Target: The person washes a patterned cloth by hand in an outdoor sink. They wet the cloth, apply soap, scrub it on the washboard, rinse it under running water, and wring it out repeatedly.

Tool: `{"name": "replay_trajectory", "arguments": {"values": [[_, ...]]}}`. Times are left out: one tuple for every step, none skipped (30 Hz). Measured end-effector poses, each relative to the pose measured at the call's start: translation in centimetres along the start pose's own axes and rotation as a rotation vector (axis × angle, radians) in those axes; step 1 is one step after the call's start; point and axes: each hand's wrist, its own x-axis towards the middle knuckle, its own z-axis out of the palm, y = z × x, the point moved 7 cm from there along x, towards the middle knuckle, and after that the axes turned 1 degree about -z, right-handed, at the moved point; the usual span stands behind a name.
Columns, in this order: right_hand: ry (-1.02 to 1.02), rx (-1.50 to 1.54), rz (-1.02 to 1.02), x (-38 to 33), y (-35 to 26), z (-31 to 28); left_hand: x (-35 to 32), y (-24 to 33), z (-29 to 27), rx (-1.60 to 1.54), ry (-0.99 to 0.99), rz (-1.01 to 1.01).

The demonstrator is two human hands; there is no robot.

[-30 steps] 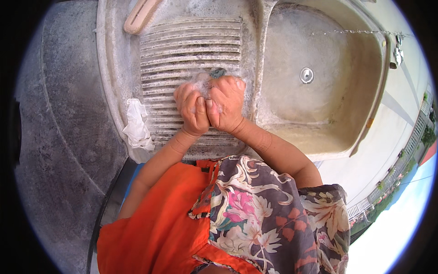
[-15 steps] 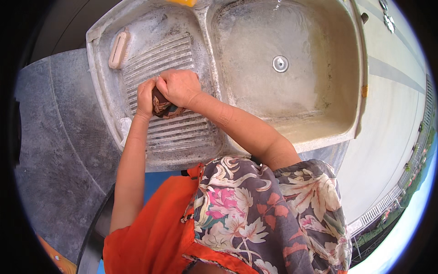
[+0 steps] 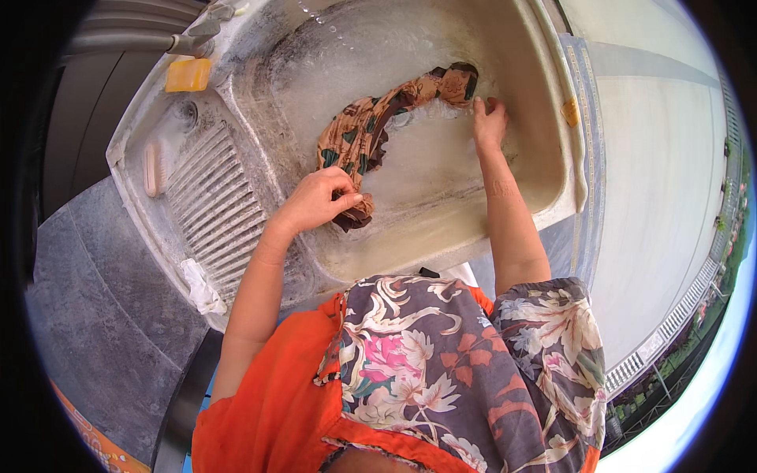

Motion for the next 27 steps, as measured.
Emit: {"name": "replay_trajectory", "arguments": {"values": [[0.012,-0.015,-0.068,-1.6,-1.5,0.8,1.0,-0.9,0.5,-0.066,0.066,-0.023],[0.024,-0.026,-0.138,-3.3,-3.4,2.0,1.9,-1.9,0.8,-0.128,0.134,-0.047],[0.037,-0.077,-0.278,-5.4,-5.6,3.5,2.7,-2.6,0.7,-0.191,0.199,-0.068],[0.051,-0.129,-0.414,-7.2,-7.3,4.9,4.1,-3.2,-1.0,-0.199,0.329,-0.157],[-0.175,-0.217,-0.378,-7.9,-7.5,7.5,5.1,-4.9,-2.4,-0.061,0.517,-0.192],[-0.397,-0.306,-0.346,-8.3,-7.5,9.4,6.0,-6.7,-3.1,0.077,0.706,-0.219],[-0.447,-0.260,-0.397,-8.2,-8.5,9.5,7.2,-8.9,-1.7,0.052,0.628,-0.343],[-0.493,-0.214,-0.446,-7.9,-10.0,9.1,8.3,-10.4,-0.2,0.026,0.546,-0.462],[-0.538,-0.168,-0.494,-7.6,-11.6,8.6,8.9,-12.0,1.3,-0.001,0.463,-0.580],[-0.488,-0.079,-0.399,-5.5,-12.0,6.7,9.5,-10.9,2.5,0.018,0.365,-0.528],[-0.440,0.009,-0.307,-3.2,-11.5,4.7,9.6,-11.2,4.5,-0.161,0.312,-0.517],[-0.339,-0.047,-0.353,-1.2,-10.3,2.7,9.9,-11.6,6.4,-0.334,0.250,-0.496],[-0.229,-0.104,-0.393,0.3,-9.5,0.8,9.8,-11.0,6.7,-0.504,0.267,-0.476],[-0.177,-0.134,-0.335,1.1,-8.5,0.3,9.5,-10.4,7.0,-0.674,0.284,-0.456],[-0.126,-0.164,-0.278,1.7,-7.6,-0.2,9.5,-10.0,7.1,-0.845,0.300,-0.436],[-0.079,-0.191,-0.228,2.0,-7.1,-0.7,9.2,-10.6,6.4,-0.924,0.434,-0.479],[-0.130,-0.278,-0.272,0.1,-8.3,0.6,8.6,-11.5,5.6,-0.999,0.568,-0.523],[-0.179,-0.365,-0.312,-3.2,-10.2,2.3,7.9,-12.3,5.0,-1.070,0.701,-0.566],[-0.284,-0.321,-0.280,-5.7,-10.8,4.1,7.7,-13.0,6.3,-1.184,0.614,-0.686],[-0.390,-0.271,-0.251,-7.8,-10.8,6.5,8.1,-12.4,7.1,-1.379,0.524,-0.675],[-0.540,-0.153,-0.264,-9.3,-10.4,10.1,8.5,-11.5,8.2,-1.569,0.425,-0.662],[-0.732,0.082,-0.190,-12.5,-12.8,11.1,8.6,-10.6,9.3,-1.761,0.317,-0.648],[-0.824,0.177,-0.193,-16.2,-15.8,10.9,8.3,-9.0,8.8,-1.863,0.341,-0.670],[-0.846,0.166,-0.400,-20.7,-18.9,10.8,9.7,-16.4,11.6,-1.875,0.356,-0.136],[-0.856,0.266,-0.509,-23.4,-20.7,10.1,9.7,-11.7,9.4,-1.968,0.227,-0.249],[-0.874,0.234,-0.586,-25.4,-22.6,9.2,9.0,-5.5,6.1,-2.056,0.114,-0.364],[-0.852,0.161,-0.763,-26.3,-24.0,8.5,8.9,-5.0,4.8,-1.924,0.200,-0.392]]}}
